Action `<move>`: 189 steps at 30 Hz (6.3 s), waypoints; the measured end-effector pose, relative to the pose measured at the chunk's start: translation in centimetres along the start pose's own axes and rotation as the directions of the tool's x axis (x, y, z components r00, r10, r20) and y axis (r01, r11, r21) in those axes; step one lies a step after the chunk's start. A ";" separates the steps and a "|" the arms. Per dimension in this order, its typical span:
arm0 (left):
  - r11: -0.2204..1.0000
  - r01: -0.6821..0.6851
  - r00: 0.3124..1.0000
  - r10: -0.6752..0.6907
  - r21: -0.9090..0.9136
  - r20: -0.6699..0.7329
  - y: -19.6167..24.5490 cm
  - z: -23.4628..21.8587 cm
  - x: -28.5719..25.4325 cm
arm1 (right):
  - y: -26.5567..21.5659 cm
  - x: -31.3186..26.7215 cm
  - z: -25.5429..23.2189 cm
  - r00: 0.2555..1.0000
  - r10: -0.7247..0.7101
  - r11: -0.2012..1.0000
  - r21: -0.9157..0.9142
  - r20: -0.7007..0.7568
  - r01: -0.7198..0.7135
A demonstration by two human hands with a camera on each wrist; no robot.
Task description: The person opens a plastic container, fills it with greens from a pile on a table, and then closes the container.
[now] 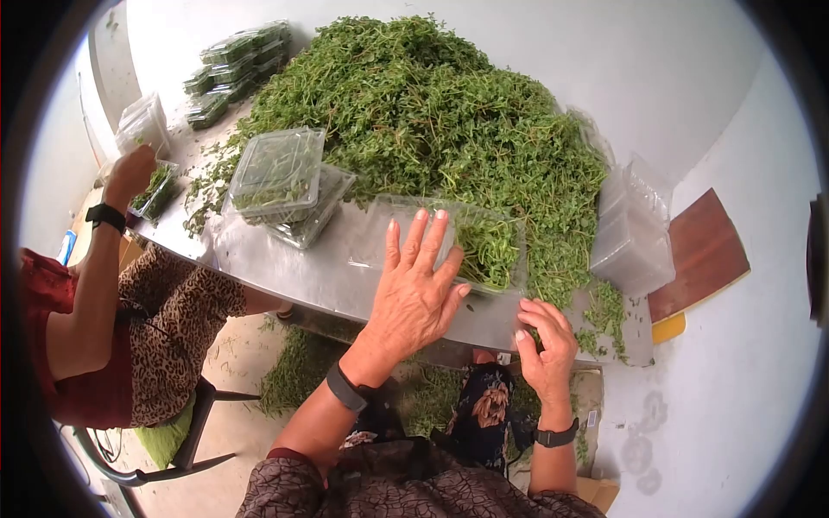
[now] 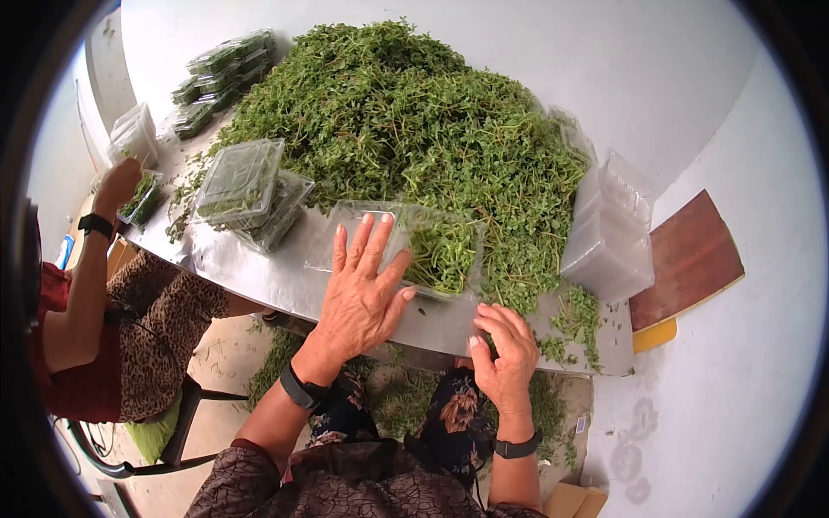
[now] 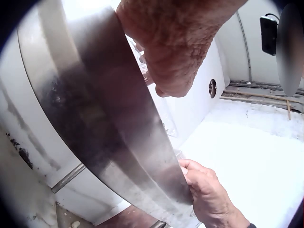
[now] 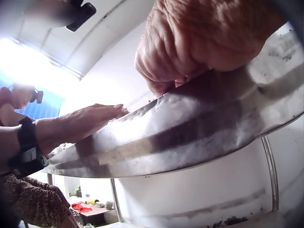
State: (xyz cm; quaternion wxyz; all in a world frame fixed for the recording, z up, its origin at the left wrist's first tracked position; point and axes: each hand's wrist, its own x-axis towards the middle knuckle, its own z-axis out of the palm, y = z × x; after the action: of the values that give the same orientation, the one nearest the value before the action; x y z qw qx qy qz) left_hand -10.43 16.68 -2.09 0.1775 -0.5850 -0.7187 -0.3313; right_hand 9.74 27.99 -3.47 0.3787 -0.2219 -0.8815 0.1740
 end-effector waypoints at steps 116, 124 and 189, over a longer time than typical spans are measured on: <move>0.980 -0.114 0.954 0.154 0.164 -0.255 -3.2 4.1 0.7 | 2.5 0.6 1.3 0.999 0.042 0.998 0.049 -0.014 -0.041; 0.989 -0.058 0.972 0.087 0.134 -0.220 -3.1 3.8 0.5 | 2.2 0.3 1.4 0.998 0.058 0.997 0.048 -0.022 -0.057; 0.993 -0.108 0.944 0.117 -0.049 0.309 2.3 3.3 5.2 | 3.3 13.5 1.3 0.953 -0.179 0.953 -0.197 0.246 0.230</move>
State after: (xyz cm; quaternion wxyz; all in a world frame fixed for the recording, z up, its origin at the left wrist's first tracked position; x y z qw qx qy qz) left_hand -9.08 22.92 -0.50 0.0715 -0.6726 -0.6979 -0.2355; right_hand 1.34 37.65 2.11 0.2651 -0.1489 -0.9509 0.0574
